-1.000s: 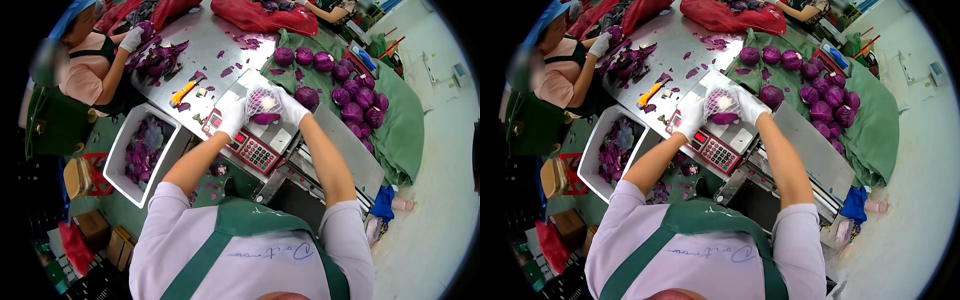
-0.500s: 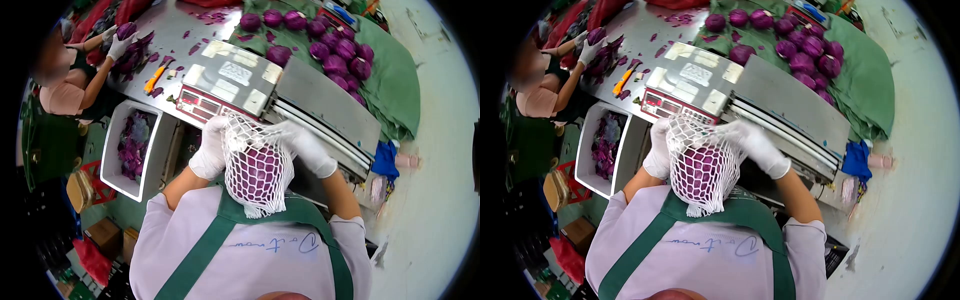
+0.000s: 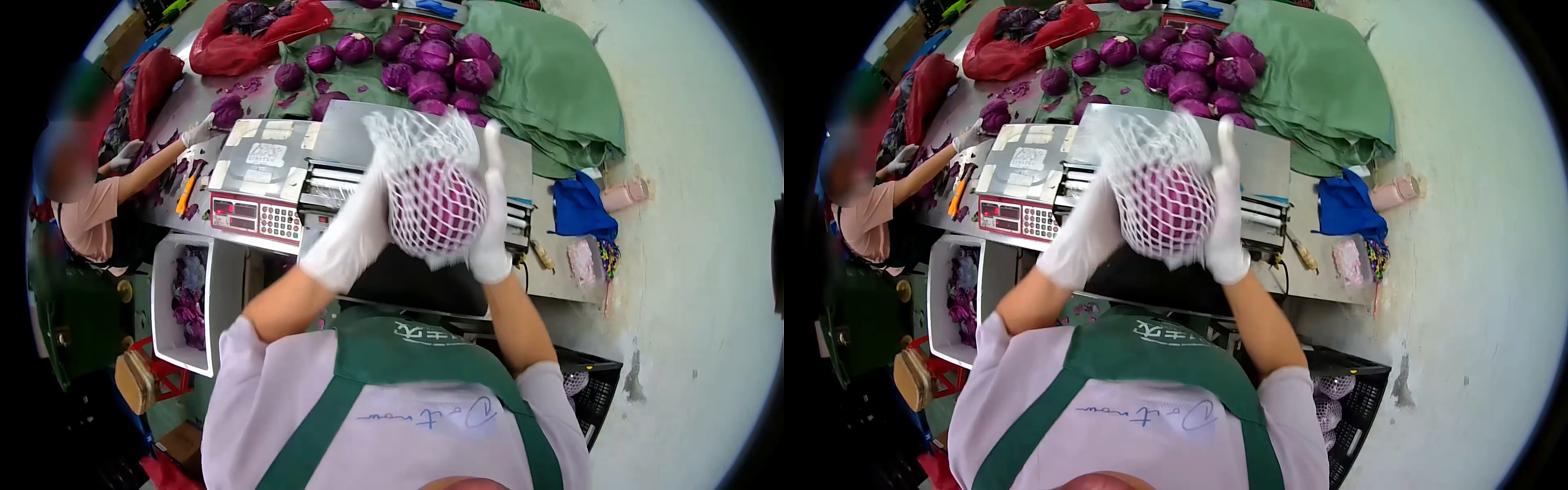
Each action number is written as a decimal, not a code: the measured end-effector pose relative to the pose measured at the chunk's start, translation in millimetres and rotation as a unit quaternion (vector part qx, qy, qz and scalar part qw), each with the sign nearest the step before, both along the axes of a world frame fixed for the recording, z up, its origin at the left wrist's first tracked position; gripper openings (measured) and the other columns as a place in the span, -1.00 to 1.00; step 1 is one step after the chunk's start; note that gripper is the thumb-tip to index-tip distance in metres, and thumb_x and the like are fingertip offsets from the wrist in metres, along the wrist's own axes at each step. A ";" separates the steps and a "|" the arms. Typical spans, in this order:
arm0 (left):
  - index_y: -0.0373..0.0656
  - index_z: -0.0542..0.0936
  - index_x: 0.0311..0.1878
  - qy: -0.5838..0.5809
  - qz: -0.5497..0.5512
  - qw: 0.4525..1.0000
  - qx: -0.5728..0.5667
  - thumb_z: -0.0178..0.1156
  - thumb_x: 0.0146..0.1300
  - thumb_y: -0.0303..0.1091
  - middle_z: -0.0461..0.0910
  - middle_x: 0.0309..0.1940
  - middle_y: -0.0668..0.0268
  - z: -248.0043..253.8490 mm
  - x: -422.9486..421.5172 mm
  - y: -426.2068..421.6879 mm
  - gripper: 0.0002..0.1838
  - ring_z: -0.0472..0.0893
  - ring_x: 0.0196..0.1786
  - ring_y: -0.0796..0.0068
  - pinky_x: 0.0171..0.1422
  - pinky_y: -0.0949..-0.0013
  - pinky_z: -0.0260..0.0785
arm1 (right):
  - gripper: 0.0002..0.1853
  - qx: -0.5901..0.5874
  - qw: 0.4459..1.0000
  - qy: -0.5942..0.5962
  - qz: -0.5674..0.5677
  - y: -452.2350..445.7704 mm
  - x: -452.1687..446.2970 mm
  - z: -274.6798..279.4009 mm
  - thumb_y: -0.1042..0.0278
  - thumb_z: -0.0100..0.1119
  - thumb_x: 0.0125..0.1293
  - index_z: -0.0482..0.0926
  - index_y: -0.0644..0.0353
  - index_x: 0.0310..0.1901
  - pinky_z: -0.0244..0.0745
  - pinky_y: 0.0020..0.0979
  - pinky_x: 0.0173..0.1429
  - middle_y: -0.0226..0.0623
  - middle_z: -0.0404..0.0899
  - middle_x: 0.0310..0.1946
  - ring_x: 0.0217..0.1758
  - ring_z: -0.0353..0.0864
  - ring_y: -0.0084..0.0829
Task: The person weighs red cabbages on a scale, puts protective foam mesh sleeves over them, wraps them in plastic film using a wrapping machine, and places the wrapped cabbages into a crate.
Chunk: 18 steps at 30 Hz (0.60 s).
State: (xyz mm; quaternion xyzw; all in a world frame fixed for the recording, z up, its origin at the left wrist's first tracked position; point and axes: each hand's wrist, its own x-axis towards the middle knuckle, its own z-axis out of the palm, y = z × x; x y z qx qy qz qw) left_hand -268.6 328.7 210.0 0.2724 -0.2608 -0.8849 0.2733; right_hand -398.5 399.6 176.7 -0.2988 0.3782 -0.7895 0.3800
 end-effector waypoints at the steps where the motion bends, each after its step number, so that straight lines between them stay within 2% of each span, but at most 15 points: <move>1: -0.21 0.49 0.19 0.028 0.013 1.000 0.001 -0.26 0.47 0.26 0.57 0.13 0.18 -24.2 -18.6 -26.8 -0.30 0.54 0.16 0.31 0.26 0.16 0.40 | -0.41 0.038 0.998 0.026 0.031 -5.3 -16.3 9.4 0.05 -0.20 0.51 0.18 0.20 0.44 0.35 -0.28 0.38 -0.22 0.36 0.33 0.27 0.46 -0.36; 2: -0.21 0.54 0.13 0.057 0.025 0.998 -0.005 -0.28 0.47 0.26 0.61 0.06 0.18 -49.9 -37.5 -57.9 -0.29 0.60 0.06 0.33 0.18 0.19 0.46 | -0.43 0.096 0.993 0.008 0.071 -15.1 -33.0 14.4 0.04 -0.18 0.51 0.22 0.19 0.42 0.34 -0.29 0.38 -0.27 0.40 0.30 0.26 0.46 -0.38; 3: -0.21 0.56 0.07 0.085 -0.006 0.994 -0.070 -0.27 0.48 0.24 0.64 -0.02 0.19 -48.3 -48.0 -70.9 -0.32 0.63 -0.03 0.35 0.10 0.23 0.51 | -0.45 0.152 0.983 -0.038 0.095 -26.6 -46.7 16.9 0.04 -0.15 0.52 0.27 0.18 0.40 0.33 -0.30 0.38 -0.32 0.45 0.27 0.25 0.47 -0.41; 4: -0.20 0.58 0.01 0.110 -0.039 0.984 -0.132 -0.26 0.49 0.21 0.67 -0.10 0.20 -47.8 -57.9 -81.4 -0.35 0.66 -0.13 0.37 0.01 0.27 0.55 | -0.49 0.214 0.960 -0.159 0.082 -39.6 -54.7 15.1 0.02 -0.15 0.52 0.42 0.21 0.29 0.37 -0.32 0.34 -0.34 0.55 0.17 0.21 0.51 -0.45; 5: -0.20 0.59 0.00 0.133 -0.014 0.984 -0.116 -0.11 0.49 0.10 0.67 -0.17 0.25 -55.6 -77.7 -91.3 -0.47 0.66 -0.23 0.39 -0.07 0.32 0.56 | -0.50 0.215 0.964 -0.129 0.084 -52.4 -65.2 10.4 0.03 -0.15 0.51 0.45 0.22 0.27 0.36 -0.33 0.33 -0.34 0.54 0.18 0.21 0.51 -0.45; 6: -0.21 0.58 0.07 0.143 0.056 0.979 -0.135 0.04 0.46 -0.03 0.65 -0.18 0.32 -59.9 -97.7 -93.7 -0.58 0.63 -0.15 0.46 0.04 0.37 0.50 | -0.51 0.217 0.968 -0.098 0.085 -64.4 -78.1 2.5 0.04 -0.14 0.51 0.47 0.23 0.24 0.36 -0.33 0.33 -0.34 0.54 0.19 0.21 0.51 -0.45; 8: -0.24 0.52 0.16 0.087 0.068 0.973 -0.201 0.05 0.45 -0.13 0.63 -0.08 0.30 -83.7 -116.8 -105.1 -0.59 0.60 -0.01 0.46 0.12 0.37 0.47 | -0.54 0.088 0.987 -0.018 0.134 -88.5 -109.9 -40.0 0.09 -0.13 0.50 0.52 0.23 0.20 0.34 -0.36 0.35 -0.35 0.56 0.15 0.20 0.52 -0.46; 9: -0.26 0.51 0.19 0.065 0.067 0.965 -0.246 0.06 0.45 -0.18 0.61 -0.03 0.31 -94.5 -123.9 -110.6 -0.60 0.58 0.04 0.49 0.17 0.39 0.44 | -0.55 0.056 0.990 0.092 0.092 -94.3 -116.7 -52.8 0.13 -0.13 0.49 0.50 0.26 0.21 0.30 -0.38 0.38 -0.33 0.55 0.16 0.21 0.50 -0.46; 10: -0.27 0.54 0.16 0.023 0.042 0.950 -0.308 0.05 0.46 -0.19 0.61 -0.01 0.32 -96.3 -117.0 -108.4 -0.62 0.57 0.03 0.53 0.20 0.42 0.40 | -0.55 0.091 0.990 0.062 0.084 -101.8 -129.6 -81.3 0.16 -0.15 0.50 0.48 0.29 0.23 0.26 -0.39 0.40 -0.30 0.52 0.20 0.24 0.47 -0.45; 12: -0.25 0.60 0.12 -0.015 0.040 0.940 -0.338 0.10 0.44 -0.16 0.61 -0.01 0.38 -111.4 -113.6 -106.1 -0.62 0.54 0.01 0.60 0.18 0.47 0.36 | -0.54 0.080 0.987 0.120 0.067 -101.2 -126.6 -102.8 0.17 -0.15 0.50 0.47 0.30 0.24 0.25 -0.40 0.41 -0.30 0.51 0.20 0.23 0.47 -0.44; 13: -0.26 0.58 0.15 -0.022 0.032 0.940 -0.338 0.09 0.45 -0.17 0.60 0.03 0.35 -119.3 -112.5 -105.5 -0.61 0.52 0.07 0.58 0.24 0.46 0.33 | -0.53 0.094 0.972 0.207 0.056 -98.8 -127.7 -108.2 0.15 -0.14 0.51 0.43 0.30 0.27 0.21 -0.40 0.42 -0.29 0.49 0.22 0.26 0.44 -0.43; 14: -0.26 0.55 0.18 -0.018 0.059 0.933 -0.356 0.08 0.46 -0.16 0.58 0.09 0.29 -128.0 -113.5 -101.3 -0.59 0.51 0.14 0.50 0.31 0.42 0.29 | -0.53 0.099 0.972 0.204 0.055 -94.8 -131.6 -112.6 0.15 -0.14 0.51 0.43 0.30 0.27 0.21 -0.40 0.42 -0.29 0.49 0.22 0.26 0.44 -0.43; 16: -0.22 0.55 0.19 -0.098 0.137 0.855 -0.491 0.11 0.43 -0.21 0.56 0.15 0.25 -109.9 -101.9 -87.7 -0.62 0.50 0.20 0.41 0.39 0.39 0.24 | -0.57 0.092 0.959 0.265 0.042 -81.4 -130.9 -89.6 0.26 -0.09 0.49 0.42 0.23 0.30 0.17 -0.42 0.44 -0.28 0.47 0.26 0.31 0.39 -0.44; 18: -0.12 0.53 0.23 -0.177 0.137 0.700 -0.678 0.17 0.36 -0.27 0.54 0.15 0.24 -90.7 -67.9 -102.7 -0.60 0.53 0.19 0.28 0.35 0.36 0.29 | -0.55 0.183 0.890 0.417 -0.027 -53.9 -140.9 -61.7 0.33 0.06 0.39 0.42 0.16 0.30 0.19 -0.37 0.45 -0.25 0.49 0.24 0.31 0.42 -0.35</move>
